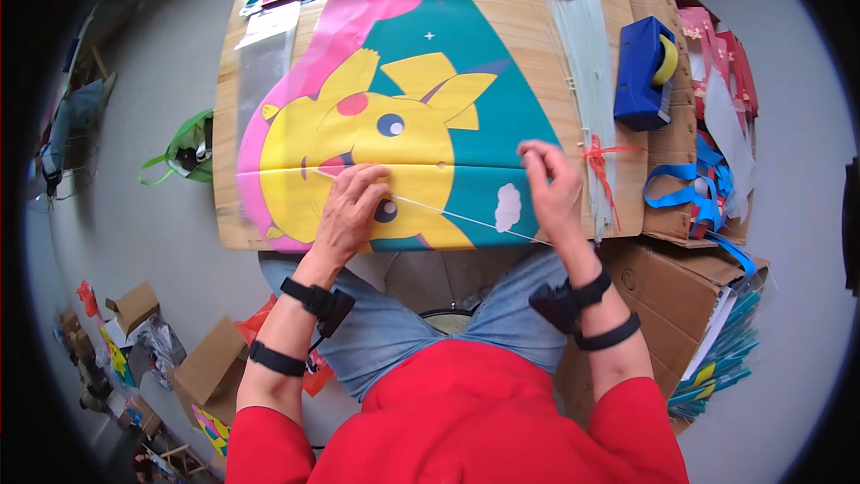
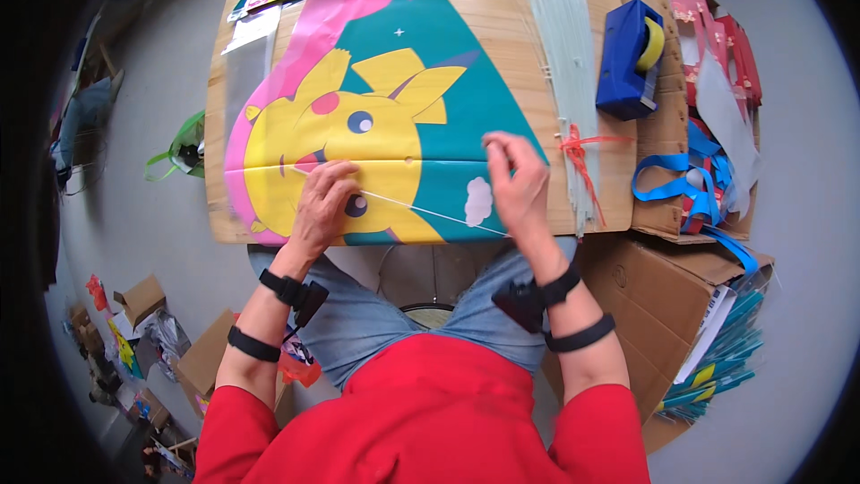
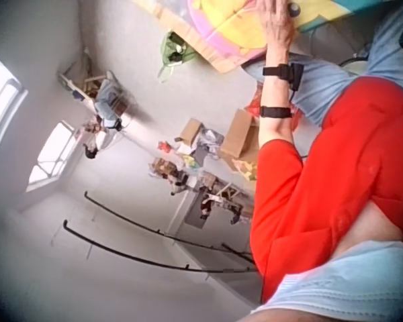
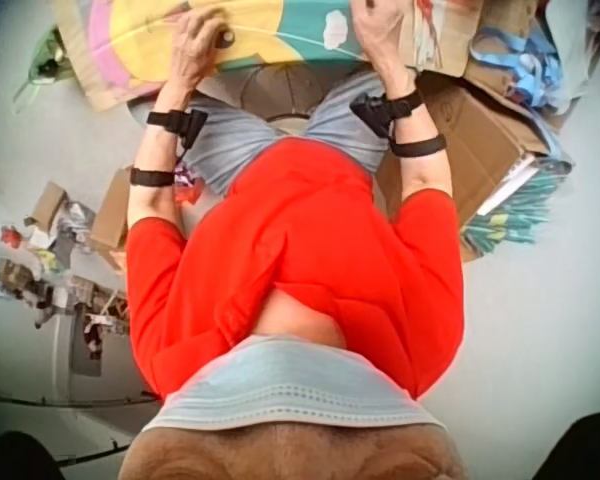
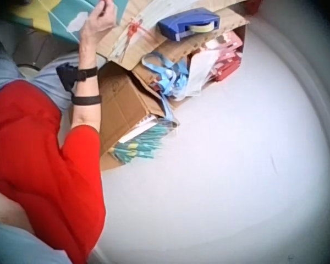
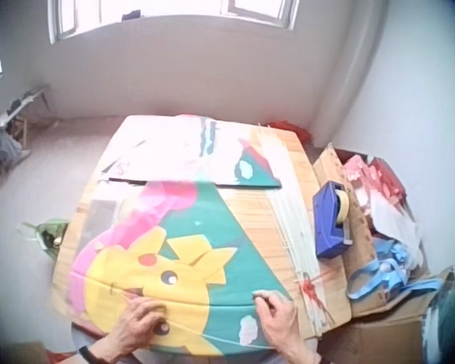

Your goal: The person assembles a Pikachu-themed kite by inserting a white rod into a sleeve on the kite's surface and securing it with red string. They then use a tape dispenser to apply tape to the kite.

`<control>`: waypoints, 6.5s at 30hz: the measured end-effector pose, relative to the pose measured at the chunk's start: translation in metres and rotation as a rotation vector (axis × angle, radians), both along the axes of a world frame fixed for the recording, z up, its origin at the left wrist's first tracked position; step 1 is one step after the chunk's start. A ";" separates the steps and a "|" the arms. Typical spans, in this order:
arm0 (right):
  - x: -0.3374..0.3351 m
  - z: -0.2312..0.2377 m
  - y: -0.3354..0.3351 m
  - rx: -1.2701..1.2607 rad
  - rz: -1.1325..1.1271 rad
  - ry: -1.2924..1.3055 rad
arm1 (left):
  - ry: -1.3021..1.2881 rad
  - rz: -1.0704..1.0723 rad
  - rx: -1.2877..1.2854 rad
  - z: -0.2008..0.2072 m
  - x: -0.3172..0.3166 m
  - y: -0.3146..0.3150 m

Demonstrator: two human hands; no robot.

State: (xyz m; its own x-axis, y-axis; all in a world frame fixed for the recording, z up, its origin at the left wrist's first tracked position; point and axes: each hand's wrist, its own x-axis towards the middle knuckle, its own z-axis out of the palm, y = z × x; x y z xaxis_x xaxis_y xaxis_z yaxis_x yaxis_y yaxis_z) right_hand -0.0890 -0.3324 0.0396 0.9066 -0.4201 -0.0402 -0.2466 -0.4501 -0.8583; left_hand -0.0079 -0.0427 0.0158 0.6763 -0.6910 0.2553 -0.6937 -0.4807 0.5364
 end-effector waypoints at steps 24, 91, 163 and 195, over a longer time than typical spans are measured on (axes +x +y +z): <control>-0.002 -0.022 0.014 -0.720 0.359 -0.244 | -0.118 0.217 0.065 -0.004 0.014 0.005; 0.005 -0.031 0.017 -0.875 0.277 -0.181 | -0.110 0.133 0.060 0.006 0.001 -0.082; 0.014 -0.028 0.018 -0.712 0.264 -0.154 | -0.147 0.161 -0.035 -0.011 0.008 -0.087; 0.012 -0.033 0.017 -0.708 0.242 -0.169 | -0.042 0.165 -0.018 -0.002 0.007 -0.089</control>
